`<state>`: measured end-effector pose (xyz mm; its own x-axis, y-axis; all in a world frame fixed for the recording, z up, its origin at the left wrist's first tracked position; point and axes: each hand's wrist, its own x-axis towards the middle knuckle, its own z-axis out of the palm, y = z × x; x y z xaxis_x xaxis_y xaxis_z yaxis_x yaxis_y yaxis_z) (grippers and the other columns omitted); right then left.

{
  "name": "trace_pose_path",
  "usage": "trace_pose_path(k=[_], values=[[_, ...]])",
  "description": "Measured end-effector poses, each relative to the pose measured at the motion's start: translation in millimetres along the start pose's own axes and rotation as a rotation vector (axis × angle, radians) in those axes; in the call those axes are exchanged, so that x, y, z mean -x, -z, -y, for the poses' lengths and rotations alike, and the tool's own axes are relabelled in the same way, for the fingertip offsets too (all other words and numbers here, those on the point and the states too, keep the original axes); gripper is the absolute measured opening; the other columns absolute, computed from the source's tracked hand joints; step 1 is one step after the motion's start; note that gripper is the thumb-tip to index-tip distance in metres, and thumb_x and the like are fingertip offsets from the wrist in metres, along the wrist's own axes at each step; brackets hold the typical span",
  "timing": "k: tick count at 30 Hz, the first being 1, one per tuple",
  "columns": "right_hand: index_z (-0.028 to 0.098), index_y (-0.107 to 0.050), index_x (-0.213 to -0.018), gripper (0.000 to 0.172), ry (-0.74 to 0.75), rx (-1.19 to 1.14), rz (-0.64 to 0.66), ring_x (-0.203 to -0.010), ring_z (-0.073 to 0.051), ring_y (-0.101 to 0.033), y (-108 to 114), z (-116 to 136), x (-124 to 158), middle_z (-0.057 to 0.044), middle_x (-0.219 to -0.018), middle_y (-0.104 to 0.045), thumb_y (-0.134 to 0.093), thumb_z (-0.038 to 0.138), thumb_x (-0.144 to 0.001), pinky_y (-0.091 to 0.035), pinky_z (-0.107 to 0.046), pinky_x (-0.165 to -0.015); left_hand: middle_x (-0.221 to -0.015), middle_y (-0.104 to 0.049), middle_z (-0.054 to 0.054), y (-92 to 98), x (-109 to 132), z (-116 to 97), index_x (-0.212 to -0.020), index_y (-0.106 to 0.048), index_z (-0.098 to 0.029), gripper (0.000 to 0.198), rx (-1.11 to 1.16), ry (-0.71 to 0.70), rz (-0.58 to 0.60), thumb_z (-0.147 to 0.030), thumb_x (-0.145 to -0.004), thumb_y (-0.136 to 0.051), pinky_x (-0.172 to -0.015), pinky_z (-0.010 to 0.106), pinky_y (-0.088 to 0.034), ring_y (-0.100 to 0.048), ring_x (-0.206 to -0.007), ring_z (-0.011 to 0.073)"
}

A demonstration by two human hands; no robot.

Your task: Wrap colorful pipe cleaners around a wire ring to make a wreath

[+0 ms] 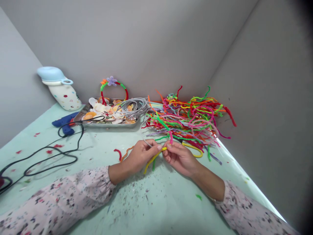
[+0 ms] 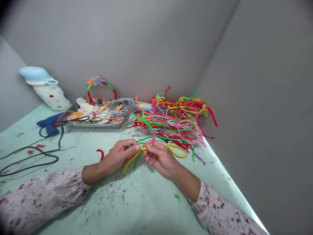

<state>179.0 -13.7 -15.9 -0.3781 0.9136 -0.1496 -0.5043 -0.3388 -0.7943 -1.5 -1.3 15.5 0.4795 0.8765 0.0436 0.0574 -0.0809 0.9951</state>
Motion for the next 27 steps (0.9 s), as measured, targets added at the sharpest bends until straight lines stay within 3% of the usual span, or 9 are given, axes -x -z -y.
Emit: trace_pose_path(k=[21,27], values=[[0.018,-0.062,-0.082,0.014,0.062,0.070,-0.054,-0.055,-0.008,-0.057,-3,0,0,0.000,-0.069,-0.066,-0.071,0.027,-0.078,-0.041,-0.017,-0.048,-0.046,-0.037,-0.007,3.2,-7,15,-0.062,-0.050,-0.015,0.037,0.101,0.142,0.032,-0.044,-0.081,-0.061,-0.042,0.020,-0.019,-0.028,-0.042,0.0049],[0.017,-0.064,-0.082,0.013,0.112,-0.031,-0.090,-0.056,-0.007,-0.057,-4,3,0,0.000,-0.065,-0.065,-0.073,0.025,-0.077,-0.042,-0.017,-0.050,-0.056,-0.045,-0.004,1.0,-2,9,-0.074,-0.057,-0.014,0.034,0.032,0.030,0.001,-0.045,-0.088,-0.052,-0.046,0.020,-0.029,-0.039,-0.049,0.0073]])
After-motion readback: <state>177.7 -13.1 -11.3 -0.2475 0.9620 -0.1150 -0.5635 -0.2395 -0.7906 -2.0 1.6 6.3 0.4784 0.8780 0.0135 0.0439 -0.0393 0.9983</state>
